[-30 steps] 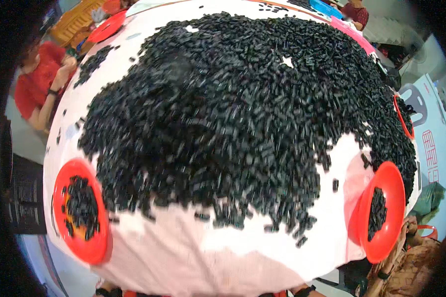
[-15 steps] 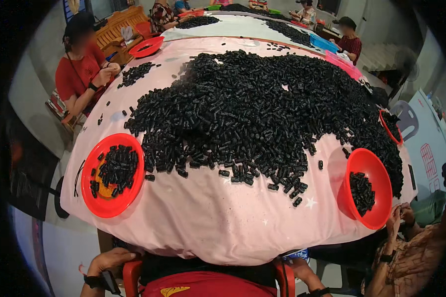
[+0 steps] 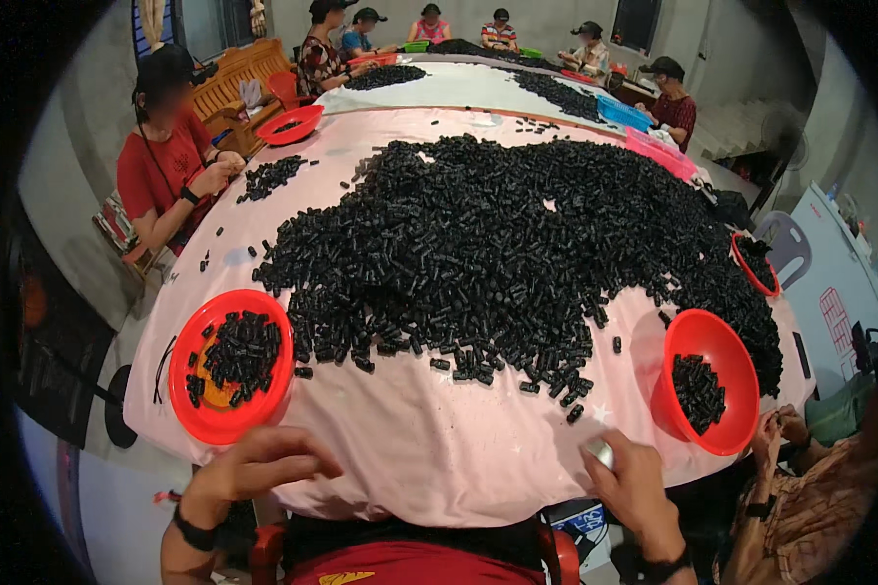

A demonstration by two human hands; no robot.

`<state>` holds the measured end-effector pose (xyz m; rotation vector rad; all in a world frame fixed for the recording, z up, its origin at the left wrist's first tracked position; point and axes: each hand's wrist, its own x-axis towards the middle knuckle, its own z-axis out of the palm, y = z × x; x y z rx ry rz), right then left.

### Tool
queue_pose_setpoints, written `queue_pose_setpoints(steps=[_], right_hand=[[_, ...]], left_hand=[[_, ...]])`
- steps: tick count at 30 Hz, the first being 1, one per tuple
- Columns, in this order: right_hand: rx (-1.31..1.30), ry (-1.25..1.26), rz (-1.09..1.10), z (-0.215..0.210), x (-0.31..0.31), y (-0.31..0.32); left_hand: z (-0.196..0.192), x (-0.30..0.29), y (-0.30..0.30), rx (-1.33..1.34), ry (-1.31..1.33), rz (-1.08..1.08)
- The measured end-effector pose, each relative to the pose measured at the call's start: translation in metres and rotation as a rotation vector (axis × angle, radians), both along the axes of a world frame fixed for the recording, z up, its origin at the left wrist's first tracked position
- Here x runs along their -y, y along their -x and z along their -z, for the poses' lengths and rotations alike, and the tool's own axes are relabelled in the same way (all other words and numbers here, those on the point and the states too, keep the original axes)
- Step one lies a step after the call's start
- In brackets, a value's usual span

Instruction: Sorting and inspecting small black components at a communal table.

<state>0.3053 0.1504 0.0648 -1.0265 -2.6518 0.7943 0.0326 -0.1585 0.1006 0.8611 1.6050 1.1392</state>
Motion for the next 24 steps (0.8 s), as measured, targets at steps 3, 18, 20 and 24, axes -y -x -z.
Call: queue_pose_setpoints(steps=[3,18,20,24], right_hand=[[-0.072,-0.169,-0.147,0.015,-0.009,0.059],[-0.026,-0.390,-0.255,0.030,-0.006,0.109],[-0.174,-0.216,-0.304,0.024,0.004,0.113],[-0.433,0.414,-0.190,-0.008,0.043,0.129]], left_hand=[[0.022,-0.051,-0.003,-0.157,-0.095,0.069],[0.056,-0.035,-0.007,-0.229,-0.131,0.074],[0.054,-0.060,-0.011,-0.202,-0.178,0.015],[0.055,-0.111,-0.009,0.074,-0.327,-0.169]])
